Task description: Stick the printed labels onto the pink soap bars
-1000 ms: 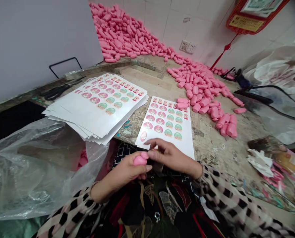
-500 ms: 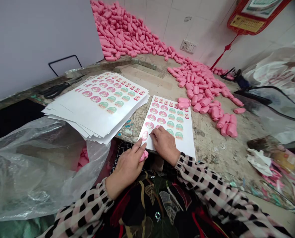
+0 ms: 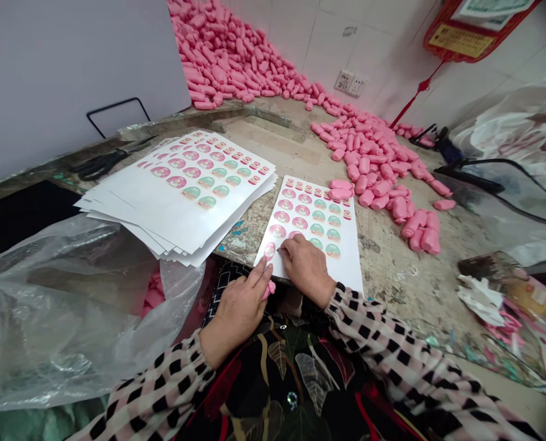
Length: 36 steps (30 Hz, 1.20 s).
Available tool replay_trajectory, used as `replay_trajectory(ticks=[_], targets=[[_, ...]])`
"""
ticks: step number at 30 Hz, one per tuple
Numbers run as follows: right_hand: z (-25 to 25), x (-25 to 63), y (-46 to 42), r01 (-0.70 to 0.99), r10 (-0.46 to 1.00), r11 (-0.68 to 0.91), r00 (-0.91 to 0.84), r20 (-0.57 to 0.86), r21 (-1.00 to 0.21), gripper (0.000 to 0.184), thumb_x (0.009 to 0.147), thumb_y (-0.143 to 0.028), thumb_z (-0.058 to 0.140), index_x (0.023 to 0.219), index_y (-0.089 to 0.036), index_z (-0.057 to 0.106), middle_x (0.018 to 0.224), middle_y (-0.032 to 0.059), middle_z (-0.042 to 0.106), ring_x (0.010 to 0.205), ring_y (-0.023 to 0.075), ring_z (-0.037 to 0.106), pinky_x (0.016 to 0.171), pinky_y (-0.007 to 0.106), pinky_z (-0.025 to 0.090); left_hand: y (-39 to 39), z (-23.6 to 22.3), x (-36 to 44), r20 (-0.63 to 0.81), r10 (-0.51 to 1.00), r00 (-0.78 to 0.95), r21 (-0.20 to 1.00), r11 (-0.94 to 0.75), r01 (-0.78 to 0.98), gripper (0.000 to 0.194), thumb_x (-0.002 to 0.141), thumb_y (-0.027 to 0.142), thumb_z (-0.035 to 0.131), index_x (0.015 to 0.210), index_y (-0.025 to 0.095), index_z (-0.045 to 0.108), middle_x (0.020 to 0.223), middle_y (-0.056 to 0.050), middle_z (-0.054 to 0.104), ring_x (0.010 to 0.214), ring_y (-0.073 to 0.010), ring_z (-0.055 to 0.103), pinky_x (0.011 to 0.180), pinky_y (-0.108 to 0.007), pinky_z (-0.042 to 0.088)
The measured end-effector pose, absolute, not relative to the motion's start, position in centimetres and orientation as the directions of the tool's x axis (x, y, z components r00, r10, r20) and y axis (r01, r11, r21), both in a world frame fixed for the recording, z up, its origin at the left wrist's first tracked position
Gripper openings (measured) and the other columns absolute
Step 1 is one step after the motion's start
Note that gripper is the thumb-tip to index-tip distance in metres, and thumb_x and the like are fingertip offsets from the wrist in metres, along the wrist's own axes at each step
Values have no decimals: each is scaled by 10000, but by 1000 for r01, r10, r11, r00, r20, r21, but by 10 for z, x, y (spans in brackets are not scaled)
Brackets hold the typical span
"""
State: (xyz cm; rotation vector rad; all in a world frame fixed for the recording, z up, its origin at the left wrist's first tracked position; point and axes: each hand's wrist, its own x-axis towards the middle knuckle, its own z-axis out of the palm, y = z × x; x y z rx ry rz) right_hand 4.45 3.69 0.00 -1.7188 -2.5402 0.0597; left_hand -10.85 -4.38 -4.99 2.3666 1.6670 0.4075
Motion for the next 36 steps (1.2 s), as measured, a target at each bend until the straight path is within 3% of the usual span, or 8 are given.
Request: replay_trajectory(ticks=[14,28,36], targets=[[-7,46,36,931,945,327,-325,37,-161,245,923,-339,399,876,-223,610,873,30,586,806,155,556,643,263,341,-42,-60,-109,144,930,337,314,-366,876,492,889,228,402,1377,168,369,1491,-72,251,1022,-216,578,860,-365,484],[-24,46,27,861,953,302,-277,121,-408,197,902,-289,436,832,-221,608,853,23,548,792,143,543,667,239,371,-41,-64,-108,187,925,330,336,-376,864,479,886,219,406,1362,166,392,1483,-83,274,1022,-219,582,840,-363,493],[-25,47,38,795,975,208,-217,52,-569,145,838,-284,522,763,-207,619,786,7,600,741,139,544,668,251,369,-40,-67,-108,199,921,335,362,-387,848,491,879,209,411,1367,167,375,1483,-96,275,1027,-220,581,850,-368,488]])
